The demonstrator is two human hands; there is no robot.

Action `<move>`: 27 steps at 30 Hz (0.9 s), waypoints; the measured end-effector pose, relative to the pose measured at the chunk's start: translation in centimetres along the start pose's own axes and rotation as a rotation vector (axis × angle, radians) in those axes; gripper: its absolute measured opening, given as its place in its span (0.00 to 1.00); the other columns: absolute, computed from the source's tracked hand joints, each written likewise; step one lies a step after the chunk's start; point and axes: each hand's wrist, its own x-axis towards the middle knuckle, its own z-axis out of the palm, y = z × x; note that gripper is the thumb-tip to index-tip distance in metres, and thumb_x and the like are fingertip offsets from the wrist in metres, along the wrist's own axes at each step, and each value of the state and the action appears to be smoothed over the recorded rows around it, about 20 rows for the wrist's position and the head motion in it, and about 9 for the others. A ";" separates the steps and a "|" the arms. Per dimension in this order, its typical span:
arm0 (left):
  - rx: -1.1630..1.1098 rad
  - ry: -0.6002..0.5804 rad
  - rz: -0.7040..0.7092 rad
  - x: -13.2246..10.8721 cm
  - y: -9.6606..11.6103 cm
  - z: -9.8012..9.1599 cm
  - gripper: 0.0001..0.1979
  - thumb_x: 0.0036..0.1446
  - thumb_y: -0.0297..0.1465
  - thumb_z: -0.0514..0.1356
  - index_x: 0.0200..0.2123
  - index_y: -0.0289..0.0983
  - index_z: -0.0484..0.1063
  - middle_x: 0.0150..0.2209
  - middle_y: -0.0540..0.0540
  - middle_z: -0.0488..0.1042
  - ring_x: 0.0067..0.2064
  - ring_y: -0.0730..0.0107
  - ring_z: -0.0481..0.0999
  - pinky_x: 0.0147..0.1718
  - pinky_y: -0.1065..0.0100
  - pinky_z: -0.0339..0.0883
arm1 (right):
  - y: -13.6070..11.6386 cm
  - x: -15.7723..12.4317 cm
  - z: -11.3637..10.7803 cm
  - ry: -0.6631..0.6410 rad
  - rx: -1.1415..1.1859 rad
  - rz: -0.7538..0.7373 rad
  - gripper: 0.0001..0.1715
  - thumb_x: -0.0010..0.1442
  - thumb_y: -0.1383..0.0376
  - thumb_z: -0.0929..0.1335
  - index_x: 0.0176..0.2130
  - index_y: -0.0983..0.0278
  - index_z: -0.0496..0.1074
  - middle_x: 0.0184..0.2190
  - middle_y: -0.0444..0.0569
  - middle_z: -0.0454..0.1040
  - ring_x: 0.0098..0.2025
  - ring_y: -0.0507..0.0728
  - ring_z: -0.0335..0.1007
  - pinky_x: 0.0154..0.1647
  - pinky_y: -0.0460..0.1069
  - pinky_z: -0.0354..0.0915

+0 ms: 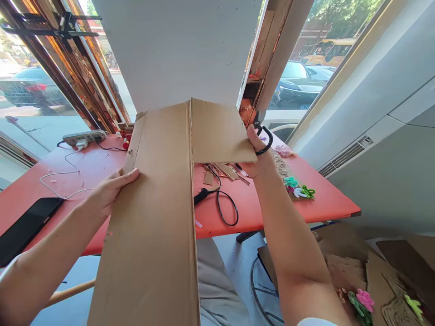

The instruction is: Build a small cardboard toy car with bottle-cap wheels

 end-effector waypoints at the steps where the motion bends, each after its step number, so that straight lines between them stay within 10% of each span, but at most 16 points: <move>1: -0.024 0.044 0.034 0.1 -0.3 0.2 0.20 0.44 0.38 0.80 0.38 0.35 0.83 0.34 0.36 0.88 0.37 0.43 0.91 0.33 0.58 0.88 | 0.2 -0.1 0.0 -0.013 0.010 0.015 0.18 0.59 0.49 0.80 0.29 0.54 0.75 0.32 0.41 0.85 0.41 0.60 0.85 0.38 0.53 0.80; 7: -0.135 0.247 0.076 0.3 -0.6 0.3 0.14 0.43 0.33 0.77 0.34 0.38 0.81 0.32 0.42 0.88 0.34 0.50 0.91 0.35 0.60 0.89 | 3.1 -6.0 -1.0 -0.252 -0.117 0.098 0.49 0.36 0.18 0.76 0.26 0.58 0.73 0.25 0.50 0.77 0.31 0.63 0.81 0.19 0.50 0.66; 13: -0.098 0.261 0.054 -0.2 -2.0 1.7 0.19 0.38 0.36 0.80 0.34 0.38 0.80 0.34 0.40 0.89 0.36 0.46 0.91 0.34 0.57 0.89 | 2.9 -12.6 0.8 -0.619 -0.399 0.104 0.45 0.56 0.20 0.69 0.28 0.58 0.69 0.22 0.43 0.68 0.24 0.53 0.64 0.21 0.49 0.61; 18: -0.077 0.256 -0.014 -1.1 -3.3 3.3 0.29 0.25 0.37 0.84 0.34 0.38 0.79 0.34 0.40 0.89 0.37 0.42 0.91 0.32 0.56 0.89 | 0.6 -12.5 2.7 -0.706 -0.606 0.108 0.49 0.55 0.14 0.59 0.29 0.55 0.55 0.19 0.35 0.53 0.23 0.51 0.46 0.24 0.50 0.49; 27: -0.104 0.363 -0.059 -2.2 -2.8 4.4 0.30 0.19 0.33 0.82 0.33 0.38 0.80 0.32 0.41 0.89 0.39 0.39 0.91 0.32 0.57 0.89 | 1.2 -12.4 3.1 -0.691 -0.624 0.128 0.52 0.52 0.12 0.53 0.26 0.55 0.51 0.21 0.37 0.48 0.26 0.52 0.44 0.28 0.52 0.47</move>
